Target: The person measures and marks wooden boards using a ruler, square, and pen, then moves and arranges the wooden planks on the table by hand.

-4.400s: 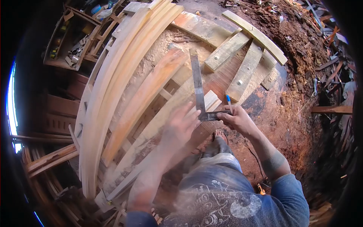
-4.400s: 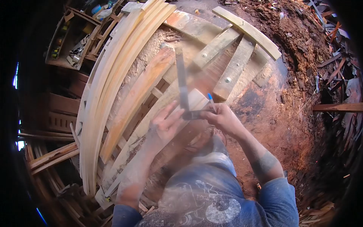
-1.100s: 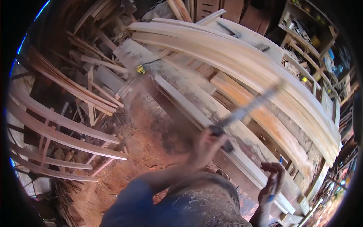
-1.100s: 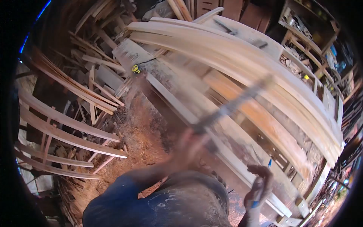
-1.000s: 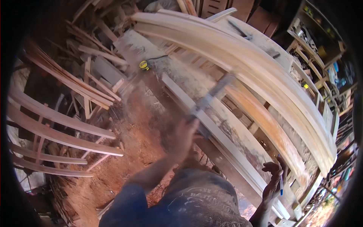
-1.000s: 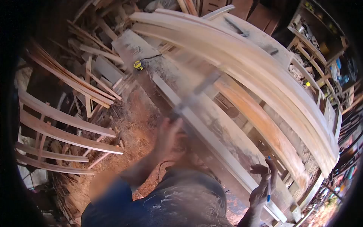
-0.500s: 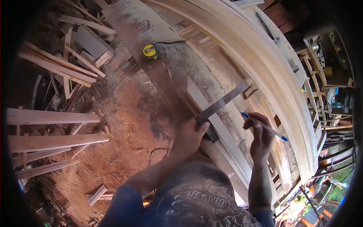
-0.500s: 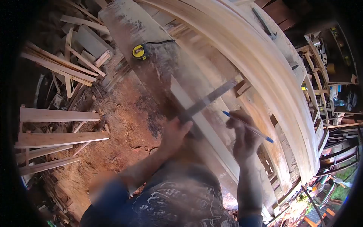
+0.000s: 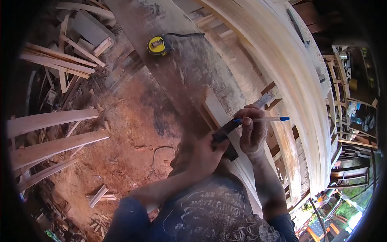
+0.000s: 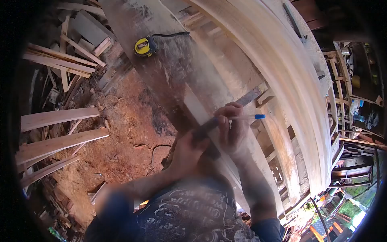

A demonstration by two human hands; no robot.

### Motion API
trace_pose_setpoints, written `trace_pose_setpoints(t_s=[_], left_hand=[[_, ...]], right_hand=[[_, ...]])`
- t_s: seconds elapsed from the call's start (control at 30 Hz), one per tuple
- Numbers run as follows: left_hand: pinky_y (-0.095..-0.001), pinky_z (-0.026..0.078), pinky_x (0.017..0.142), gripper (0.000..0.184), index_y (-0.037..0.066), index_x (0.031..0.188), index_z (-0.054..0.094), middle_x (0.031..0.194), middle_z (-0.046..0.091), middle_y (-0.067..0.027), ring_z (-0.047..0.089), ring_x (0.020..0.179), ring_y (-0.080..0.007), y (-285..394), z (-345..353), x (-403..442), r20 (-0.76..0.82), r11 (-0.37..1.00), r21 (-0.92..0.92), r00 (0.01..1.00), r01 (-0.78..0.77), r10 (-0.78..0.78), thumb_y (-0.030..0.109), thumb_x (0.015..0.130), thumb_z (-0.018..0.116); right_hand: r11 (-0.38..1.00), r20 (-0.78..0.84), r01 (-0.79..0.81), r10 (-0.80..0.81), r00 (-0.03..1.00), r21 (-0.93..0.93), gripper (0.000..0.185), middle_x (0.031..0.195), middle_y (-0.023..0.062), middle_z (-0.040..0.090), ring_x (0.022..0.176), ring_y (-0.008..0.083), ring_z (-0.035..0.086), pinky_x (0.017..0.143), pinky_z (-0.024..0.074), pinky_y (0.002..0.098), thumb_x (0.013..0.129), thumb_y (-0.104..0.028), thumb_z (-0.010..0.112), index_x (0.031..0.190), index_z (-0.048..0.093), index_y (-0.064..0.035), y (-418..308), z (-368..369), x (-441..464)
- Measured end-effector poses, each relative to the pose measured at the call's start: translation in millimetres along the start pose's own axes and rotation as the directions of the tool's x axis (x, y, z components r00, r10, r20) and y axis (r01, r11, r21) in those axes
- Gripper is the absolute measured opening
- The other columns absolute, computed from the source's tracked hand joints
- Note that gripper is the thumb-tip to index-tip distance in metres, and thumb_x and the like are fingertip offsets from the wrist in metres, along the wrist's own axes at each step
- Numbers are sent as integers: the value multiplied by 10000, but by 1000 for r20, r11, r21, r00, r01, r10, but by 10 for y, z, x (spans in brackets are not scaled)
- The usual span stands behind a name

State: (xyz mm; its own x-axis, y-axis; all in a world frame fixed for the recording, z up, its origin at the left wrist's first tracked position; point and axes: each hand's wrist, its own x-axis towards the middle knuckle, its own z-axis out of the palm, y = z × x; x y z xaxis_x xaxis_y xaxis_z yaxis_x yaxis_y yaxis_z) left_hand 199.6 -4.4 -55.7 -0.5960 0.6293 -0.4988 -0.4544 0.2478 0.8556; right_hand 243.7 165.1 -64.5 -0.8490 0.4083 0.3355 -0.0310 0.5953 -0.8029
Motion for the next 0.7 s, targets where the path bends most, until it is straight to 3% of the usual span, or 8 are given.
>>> trace_pose_setpoints(t_s=[0.07,0.2,0.37,0.5,0.7], left_hand=[[-275,533,804,242,-29,1183,606,1006,702,-74,663,920,-111,-20,18,-2,13,995,-94,1000,29,-28,121,996,639],[-268,525,803,230,-27,1181,600,1012,698,-68,650,915,-94,-3,-21,6,41,999,-24,998,49,-48,112,1000,630],[-260,520,783,212,-27,1161,604,976,692,-54,636,894,-75,-115,19,-13,8,988,-154,1000,17,-16,108,999,629],[-261,523,758,217,-27,1175,600,944,690,-46,638,859,-73,-129,26,-15,11,993,-116,1000,25,-24,103,1002,623],[-259,533,729,229,-24,1195,594,927,690,-44,647,820,-75,-130,45,-41,20,983,-185,1000,19,-15,97,1003,619]], right_hand=[[999,-7,30,-30,1000,21,227,838,125,649,797,237,612,901,473,449,1070,-236,451,1033,508,-19,45,33,8],[991,-47,104,-100,994,80,224,820,124,628,750,231,584,871,466,456,1073,-249,450,1023,486,-34,141,110,-23],[985,-69,118,-110,992,124,207,828,124,603,724,208,544,760,451,384,1075,-241,449,1029,472,-41,95,133,-10],[984,-62,106,-98,993,141,197,829,122,595,717,192,514,706,430,334,1076,-233,447,1034,471,-41,117,145,-44],[990,-39,82,-78,996,118,197,835,119,593,704,176,488,688,414,334,1072,-234,460,1040,475,-40,123,126,-56]])
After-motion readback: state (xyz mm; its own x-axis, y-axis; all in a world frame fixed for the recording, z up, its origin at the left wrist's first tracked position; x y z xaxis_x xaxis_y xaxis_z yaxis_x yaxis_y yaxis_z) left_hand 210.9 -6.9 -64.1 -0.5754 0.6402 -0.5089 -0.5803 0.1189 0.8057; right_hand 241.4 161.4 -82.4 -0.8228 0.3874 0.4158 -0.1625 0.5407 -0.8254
